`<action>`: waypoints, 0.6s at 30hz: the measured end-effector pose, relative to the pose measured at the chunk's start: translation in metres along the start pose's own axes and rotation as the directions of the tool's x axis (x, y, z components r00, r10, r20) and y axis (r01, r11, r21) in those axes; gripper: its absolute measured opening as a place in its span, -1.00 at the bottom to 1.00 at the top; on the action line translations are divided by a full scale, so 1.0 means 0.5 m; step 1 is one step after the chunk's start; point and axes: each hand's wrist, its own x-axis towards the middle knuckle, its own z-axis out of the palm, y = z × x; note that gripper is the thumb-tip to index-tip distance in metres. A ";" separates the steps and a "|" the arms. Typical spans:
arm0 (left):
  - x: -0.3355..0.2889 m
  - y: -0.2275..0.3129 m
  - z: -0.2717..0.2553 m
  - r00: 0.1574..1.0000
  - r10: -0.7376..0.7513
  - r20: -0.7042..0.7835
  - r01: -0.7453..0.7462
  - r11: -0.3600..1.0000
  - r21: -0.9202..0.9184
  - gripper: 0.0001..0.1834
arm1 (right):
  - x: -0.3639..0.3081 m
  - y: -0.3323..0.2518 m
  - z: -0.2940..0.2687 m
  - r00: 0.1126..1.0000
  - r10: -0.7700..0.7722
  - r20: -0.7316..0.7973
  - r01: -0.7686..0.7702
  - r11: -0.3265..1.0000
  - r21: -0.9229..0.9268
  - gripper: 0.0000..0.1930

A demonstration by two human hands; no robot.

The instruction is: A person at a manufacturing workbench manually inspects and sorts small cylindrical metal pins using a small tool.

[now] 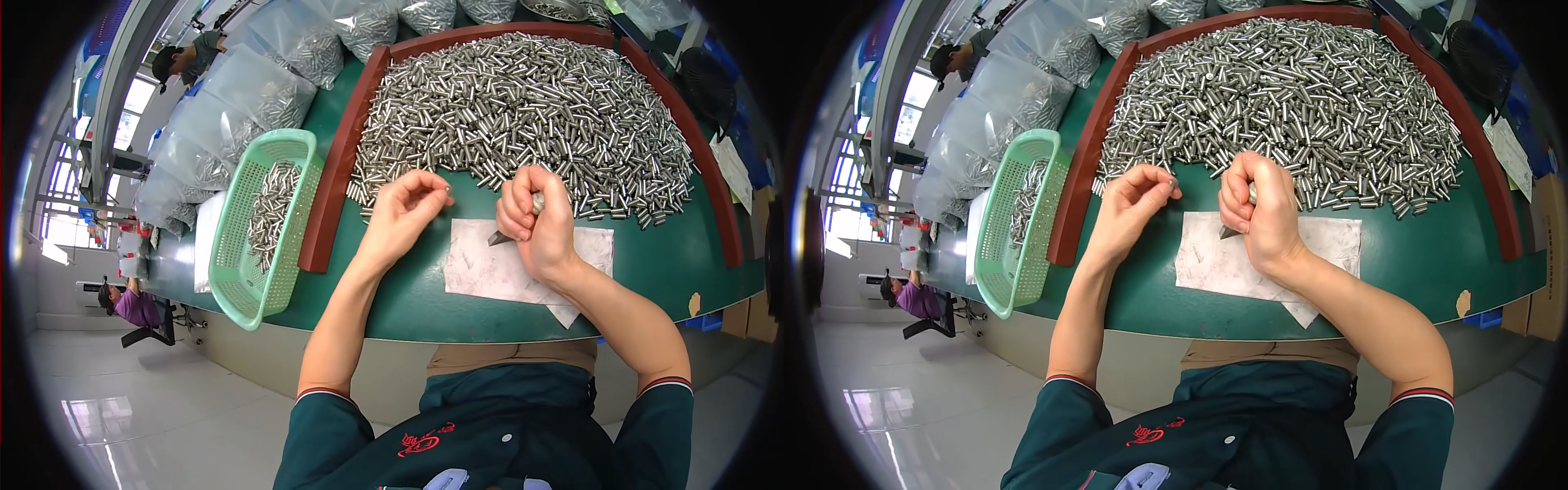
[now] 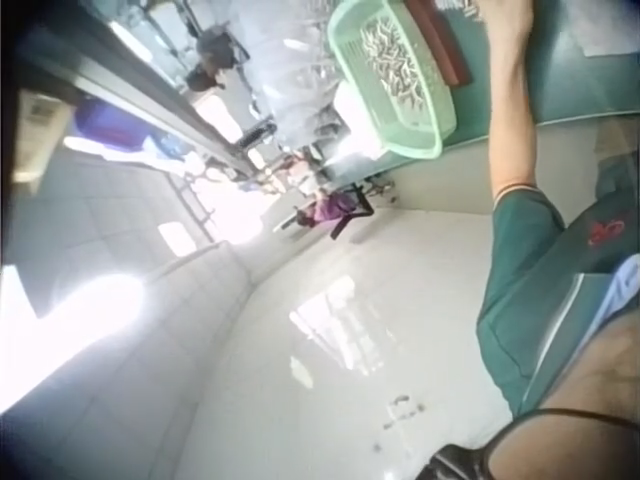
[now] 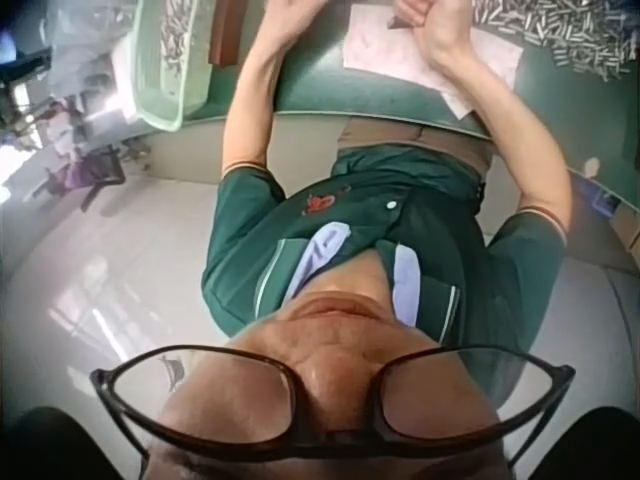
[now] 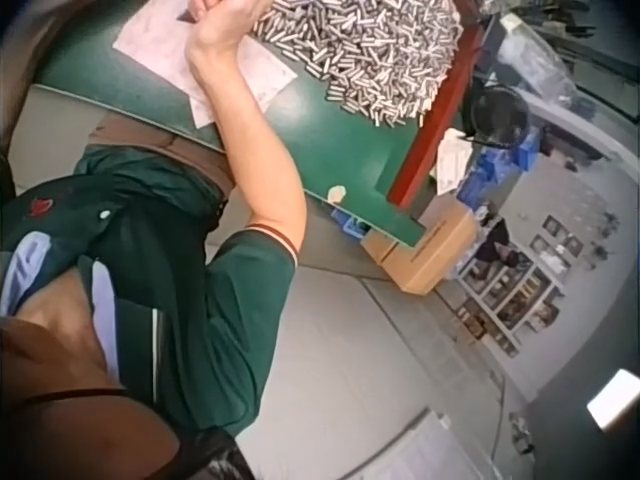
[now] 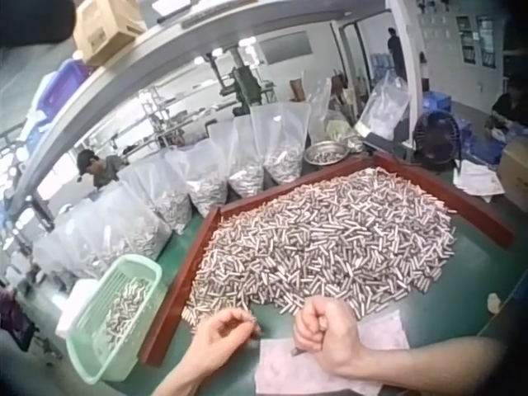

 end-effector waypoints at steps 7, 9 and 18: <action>-0.029 0.010 0.060 0.920 0.288 0.267 -0.388 0.769 0.508 -0.93 | -0.003 -0.015 0.003 0.982 -0.184 0.034 0.183 0.983 0.031 -0.71; -0.029 0.001 0.064 0.920 0.292 0.261 -0.388 0.768 0.510 -0.92 | -0.004 -0.013 0.001 0.990 -0.139 -0.001 0.139 0.989 0.055 -0.71; -0.029 -0.004 0.068 0.924 0.295 0.244 -0.382 0.765 0.519 -0.91 | -0.007 0.000 -0.007 0.997 -0.074 -0.018 0.075 0.994 0.079 -0.70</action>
